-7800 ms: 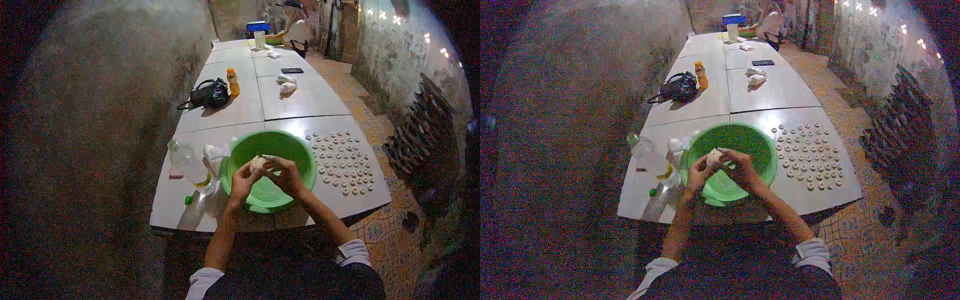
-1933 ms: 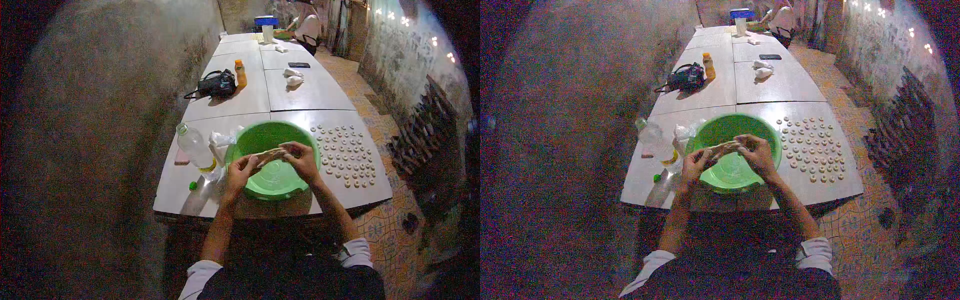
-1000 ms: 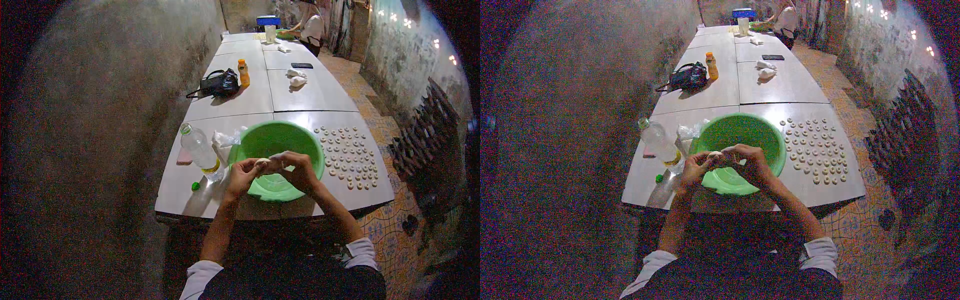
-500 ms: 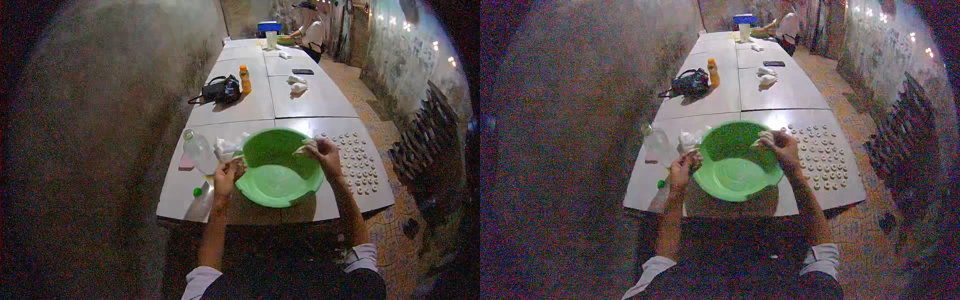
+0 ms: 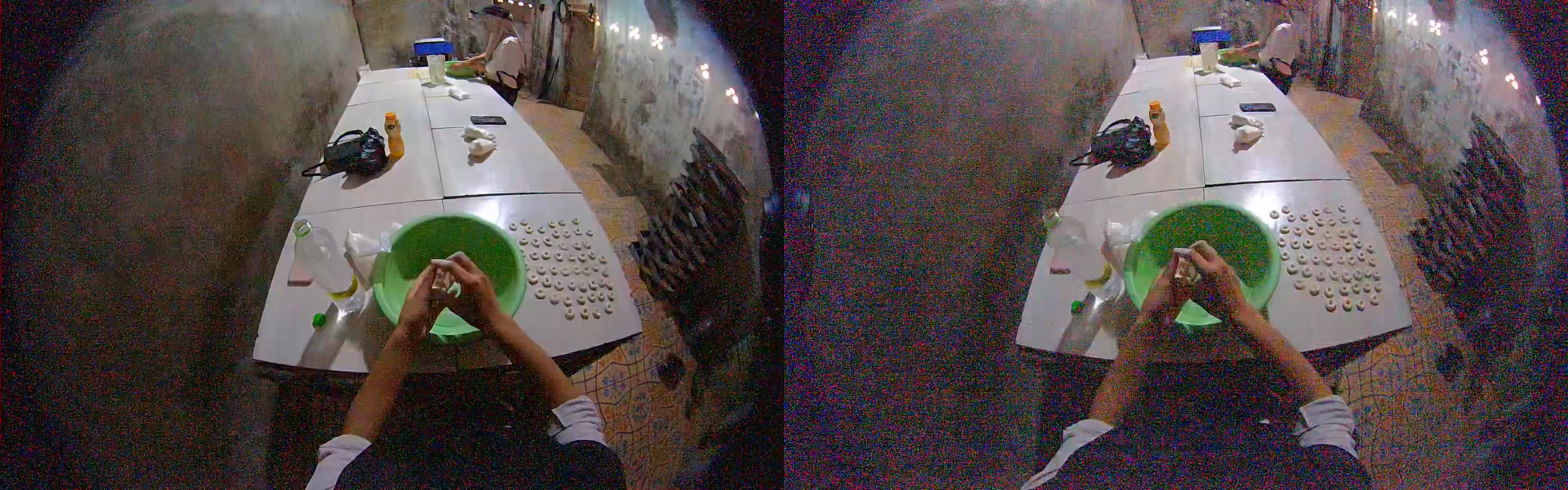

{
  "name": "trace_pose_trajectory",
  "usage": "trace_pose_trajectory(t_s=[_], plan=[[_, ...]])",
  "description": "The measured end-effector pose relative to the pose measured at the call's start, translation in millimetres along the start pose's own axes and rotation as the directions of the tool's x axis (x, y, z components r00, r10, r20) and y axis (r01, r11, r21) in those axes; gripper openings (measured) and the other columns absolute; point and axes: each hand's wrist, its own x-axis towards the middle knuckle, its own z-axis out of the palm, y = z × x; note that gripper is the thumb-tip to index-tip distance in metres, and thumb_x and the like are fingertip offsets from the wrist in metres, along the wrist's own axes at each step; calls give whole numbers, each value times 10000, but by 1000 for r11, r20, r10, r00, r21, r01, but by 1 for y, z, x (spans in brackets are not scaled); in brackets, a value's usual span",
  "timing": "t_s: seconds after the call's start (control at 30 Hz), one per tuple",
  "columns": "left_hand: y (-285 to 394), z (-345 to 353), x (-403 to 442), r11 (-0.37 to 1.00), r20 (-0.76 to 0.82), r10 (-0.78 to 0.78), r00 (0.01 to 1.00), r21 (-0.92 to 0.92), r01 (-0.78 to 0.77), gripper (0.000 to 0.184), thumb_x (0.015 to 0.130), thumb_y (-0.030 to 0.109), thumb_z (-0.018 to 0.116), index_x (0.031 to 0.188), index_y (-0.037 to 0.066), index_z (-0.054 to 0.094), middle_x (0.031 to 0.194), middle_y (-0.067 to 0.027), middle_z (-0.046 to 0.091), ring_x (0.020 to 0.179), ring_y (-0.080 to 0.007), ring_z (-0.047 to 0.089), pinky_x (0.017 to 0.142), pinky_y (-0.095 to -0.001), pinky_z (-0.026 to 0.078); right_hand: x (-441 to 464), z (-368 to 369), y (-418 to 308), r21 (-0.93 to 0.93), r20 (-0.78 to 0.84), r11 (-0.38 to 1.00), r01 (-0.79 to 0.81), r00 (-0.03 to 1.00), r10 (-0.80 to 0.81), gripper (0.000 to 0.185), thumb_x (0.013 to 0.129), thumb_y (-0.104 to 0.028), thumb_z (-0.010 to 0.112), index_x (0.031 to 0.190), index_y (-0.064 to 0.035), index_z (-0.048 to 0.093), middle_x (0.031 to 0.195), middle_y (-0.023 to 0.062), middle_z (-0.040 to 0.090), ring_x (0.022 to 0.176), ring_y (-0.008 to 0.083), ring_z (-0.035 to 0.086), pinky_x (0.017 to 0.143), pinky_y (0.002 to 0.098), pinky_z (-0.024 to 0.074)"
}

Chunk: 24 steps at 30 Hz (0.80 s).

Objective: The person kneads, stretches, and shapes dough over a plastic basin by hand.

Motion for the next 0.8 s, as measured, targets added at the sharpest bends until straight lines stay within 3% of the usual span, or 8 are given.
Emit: trace_pose_trajectory(t_s=[0.1,0.3,0.57,0.63,0.67,0.7,0.77,0.8], plan=[[9,-6,0,971,-133,201,971,-103,-215,251,848,275,504,974,59,491,872,-11,500,759,-110,515,710,-238,479,1,-12,11,41,-76,996,81,994,-77,268,689,-26,638,946,-50,566,841,88,493,749,198,535,640,282,443],[31,1,15,975,-134,-4,991,-219,-25,307,821,201,554,1068,40,470,896,-17,526,767,-93,522,715,-216,482,-12,-18,20,244,-10,949,-202,977,211,198,737,-51,622,927,-16,578,856,24,463,610,41,418,539,173,354],[37,-40,47,868,618,57,784,-419,268,419,855,334,471,1098,-6,439,862,-83,556,783,-129,555,685,-242,488,-10,-26,12,327,-54,923,-201,971,231,169,727,-71,622,887,-36,584,877,94,528,782,185,559,659,272,473],[41,-8,32,916,29,-42,999,-399,50,425,893,350,349,1102,-10,434,932,-133,562,863,-194,564,757,-315,485,-3,-19,2,104,-130,995,-12,991,25,199,718,-71,626,906,-33,573,923,116,528,843,238,551,730,305,467],[33,-16,35,954,197,-11,980,-291,69,436,906,340,269,1100,-13,435,1011,-155,546,934,-233,550,807,-357,467,4,-11,-2,107,-168,991,84,984,-65,264,689,-46,631,944,-39,562,984,140,526,918,285,528,793,345,442],[33,15,15,988,-20,4,1000,-155,-7,463,901,371,286,1095,-19,443,986,-127,557,880,-213,563,797,-327,470,10,-6,-10,-1,-149,994,112,983,-111,282,692,-78,619,963,-40,552,1038,148,515,970,306,507,803,365,436],[1,-31,26,137,681,100,726,-732,668,576,867,482,317,1131,-21,417,1020,-131,536,857,-210,558,782,-313,468,15,19,-4,-318,-54,922,219,967,-249,233,718,-129,588,935,-47,559,1054,139,516,1012,311,483,810,373,423],[8,-24,20,142,681,99,725,-731,668,576,867,482,317,1131,-21,417,1020,-131,536,857,-210,558,782,-313,468,13,27,10,-314,-59,906,283,947,-316,158,757,-201,556,813,-56,587,902,135,578,895,300,549,721,350,460]])
